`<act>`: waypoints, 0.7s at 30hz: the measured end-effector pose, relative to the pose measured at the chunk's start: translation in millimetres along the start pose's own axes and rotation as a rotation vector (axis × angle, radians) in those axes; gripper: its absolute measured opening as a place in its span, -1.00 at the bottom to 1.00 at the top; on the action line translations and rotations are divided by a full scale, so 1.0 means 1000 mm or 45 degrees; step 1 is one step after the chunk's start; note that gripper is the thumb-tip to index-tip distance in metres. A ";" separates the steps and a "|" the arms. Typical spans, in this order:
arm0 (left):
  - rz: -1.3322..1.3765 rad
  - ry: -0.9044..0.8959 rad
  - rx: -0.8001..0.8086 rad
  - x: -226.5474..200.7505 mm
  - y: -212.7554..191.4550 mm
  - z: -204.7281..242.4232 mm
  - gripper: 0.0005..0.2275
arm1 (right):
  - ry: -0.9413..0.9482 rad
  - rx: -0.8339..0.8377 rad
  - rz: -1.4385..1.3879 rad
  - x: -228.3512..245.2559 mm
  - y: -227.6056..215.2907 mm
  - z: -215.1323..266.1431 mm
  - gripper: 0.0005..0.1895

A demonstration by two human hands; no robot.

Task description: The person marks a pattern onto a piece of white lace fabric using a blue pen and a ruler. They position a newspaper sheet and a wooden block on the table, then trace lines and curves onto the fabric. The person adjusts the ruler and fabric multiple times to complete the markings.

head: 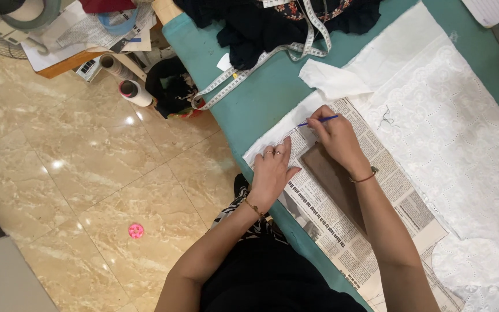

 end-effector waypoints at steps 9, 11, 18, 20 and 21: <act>0.014 0.023 0.073 0.001 -0.001 -0.002 -0.23 | -0.039 -0.023 0.092 -0.005 -0.008 -0.003 -0.82; 0.033 0.029 0.076 0.003 -0.004 -0.003 -0.23 | 0.019 -0.094 0.090 -0.005 -0.015 -0.005 -0.82; 0.294 0.023 -0.063 0.003 -0.031 -0.020 -0.59 | 0.036 -0.174 -0.094 -0.015 -0.024 -0.005 -0.83; 0.389 0.074 -0.039 0.001 -0.038 -0.031 -0.74 | 0.059 -0.191 -0.092 -0.016 -0.026 -0.007 -0.83; 0.487 0.101 -0.082 0.002 -0.044 -0.033 -0.74 | 0.071 -0.188 -0.103 -0.016 -0.025 -0.007 -0.83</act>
Point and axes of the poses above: each hand's wrist, its own z-axis away from the middle knuckle, its own y-axis out of the palm, x = y × z, the point moved 2 cm from there along -z, towards the middle knuckle, and after that the axes turned 14 degrees about -z, right-handed, at the moved point
